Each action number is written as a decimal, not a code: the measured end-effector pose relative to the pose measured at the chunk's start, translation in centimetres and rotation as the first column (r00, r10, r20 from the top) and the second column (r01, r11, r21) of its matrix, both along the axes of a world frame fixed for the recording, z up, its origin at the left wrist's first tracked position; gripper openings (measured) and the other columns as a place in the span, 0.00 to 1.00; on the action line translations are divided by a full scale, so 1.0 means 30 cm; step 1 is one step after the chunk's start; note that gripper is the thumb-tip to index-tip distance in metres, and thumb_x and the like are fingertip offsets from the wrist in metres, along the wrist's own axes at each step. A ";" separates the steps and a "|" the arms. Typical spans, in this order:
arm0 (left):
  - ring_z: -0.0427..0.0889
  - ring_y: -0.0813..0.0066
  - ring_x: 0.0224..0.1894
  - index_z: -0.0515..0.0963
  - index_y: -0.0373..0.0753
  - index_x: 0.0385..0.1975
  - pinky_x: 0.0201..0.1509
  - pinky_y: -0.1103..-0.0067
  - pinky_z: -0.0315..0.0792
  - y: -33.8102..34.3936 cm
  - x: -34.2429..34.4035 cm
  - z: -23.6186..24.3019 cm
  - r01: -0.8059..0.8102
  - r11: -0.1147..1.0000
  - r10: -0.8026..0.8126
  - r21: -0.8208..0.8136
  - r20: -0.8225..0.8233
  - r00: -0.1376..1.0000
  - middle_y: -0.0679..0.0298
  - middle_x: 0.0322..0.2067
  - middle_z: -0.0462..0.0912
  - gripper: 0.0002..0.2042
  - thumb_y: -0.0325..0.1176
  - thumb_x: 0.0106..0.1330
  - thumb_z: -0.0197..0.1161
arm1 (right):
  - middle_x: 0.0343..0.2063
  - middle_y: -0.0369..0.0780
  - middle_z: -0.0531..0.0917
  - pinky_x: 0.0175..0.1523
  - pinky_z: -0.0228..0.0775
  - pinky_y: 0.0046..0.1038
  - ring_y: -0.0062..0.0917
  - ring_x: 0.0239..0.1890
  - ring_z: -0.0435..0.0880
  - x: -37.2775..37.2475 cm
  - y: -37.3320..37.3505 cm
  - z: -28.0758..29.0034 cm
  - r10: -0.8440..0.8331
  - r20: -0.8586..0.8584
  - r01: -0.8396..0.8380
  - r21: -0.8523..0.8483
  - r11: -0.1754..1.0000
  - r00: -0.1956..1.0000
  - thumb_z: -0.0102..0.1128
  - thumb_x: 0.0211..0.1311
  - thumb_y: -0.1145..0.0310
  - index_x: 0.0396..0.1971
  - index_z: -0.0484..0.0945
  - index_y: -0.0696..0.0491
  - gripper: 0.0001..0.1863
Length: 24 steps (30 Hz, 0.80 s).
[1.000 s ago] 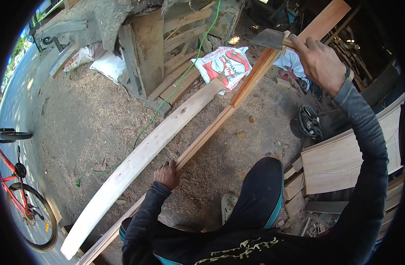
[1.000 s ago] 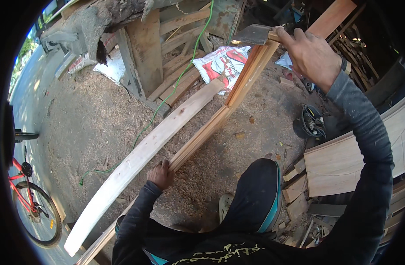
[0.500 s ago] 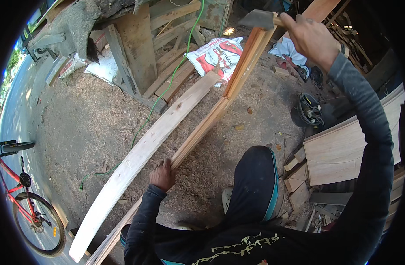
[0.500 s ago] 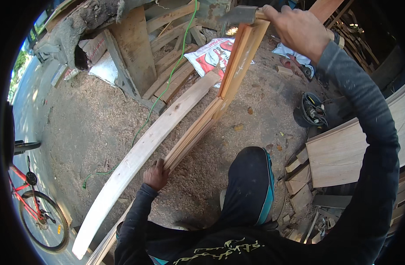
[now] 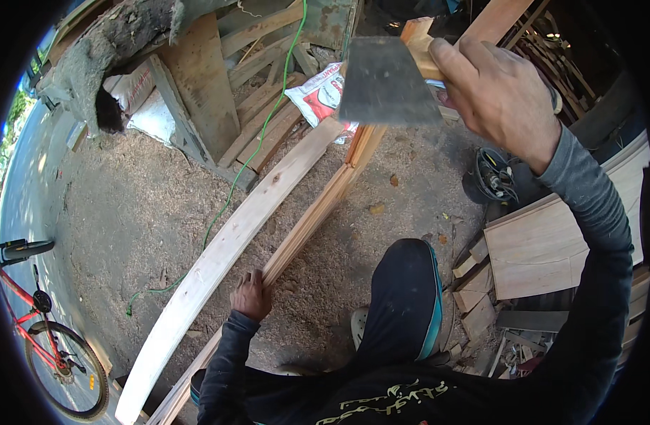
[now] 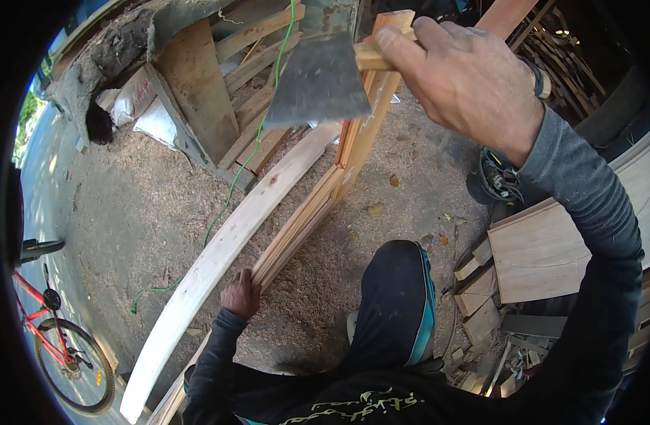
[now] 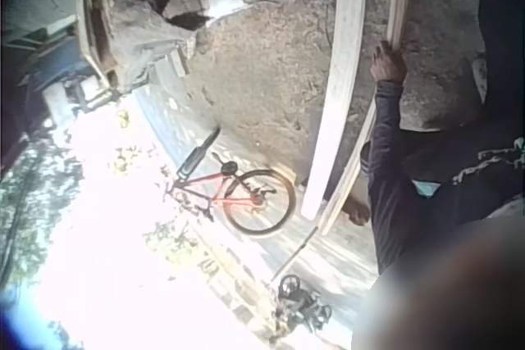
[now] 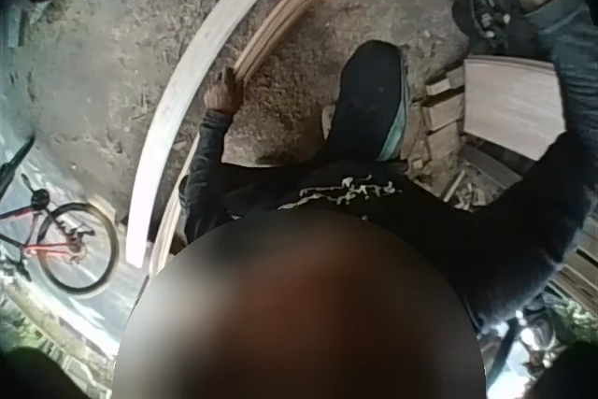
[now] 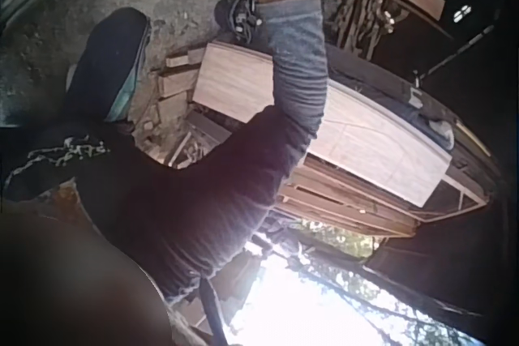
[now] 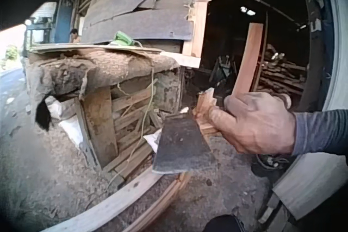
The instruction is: The person measures, cuts, and prepares wooden frames or furniture components from lumber in a workshop, using a measuring tape, hammer, and chisel.
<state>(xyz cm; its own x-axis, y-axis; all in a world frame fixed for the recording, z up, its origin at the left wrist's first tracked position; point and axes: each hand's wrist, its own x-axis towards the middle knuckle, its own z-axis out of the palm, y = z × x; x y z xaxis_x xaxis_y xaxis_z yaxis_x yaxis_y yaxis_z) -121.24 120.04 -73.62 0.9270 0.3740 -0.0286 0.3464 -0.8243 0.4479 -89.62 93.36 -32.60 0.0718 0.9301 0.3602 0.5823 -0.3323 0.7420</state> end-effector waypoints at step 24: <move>0.80 0.42 0.49 0.70 0.37 0.53 0.47 0.51 0.76 -0.007 -0.009 -0.050 0.022 0.999 -0.022 -0.024 -0.016 1.000 0.46 0.45 0.79 0.20 0.37 0.65 0.63 | 0.31 0.48 0.85 0.32 0.82 0.37 0.40 0.29 0.89 0.091 0.021 0.032 -0.316 0.072 0.320 -0.056 0.946 0.946 0.59 0.65 0.74 0.55 0.71 0.54 0.19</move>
<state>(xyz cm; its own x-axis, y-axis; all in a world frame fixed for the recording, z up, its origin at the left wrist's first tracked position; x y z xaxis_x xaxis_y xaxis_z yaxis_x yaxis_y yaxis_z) -121.50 119.83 -75.11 0.9343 0.3526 -0.0527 0.3358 -0.8208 0.4621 -86.90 93.98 -31.65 0.3470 0.8845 0.3119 0.4070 -0.4416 0.7996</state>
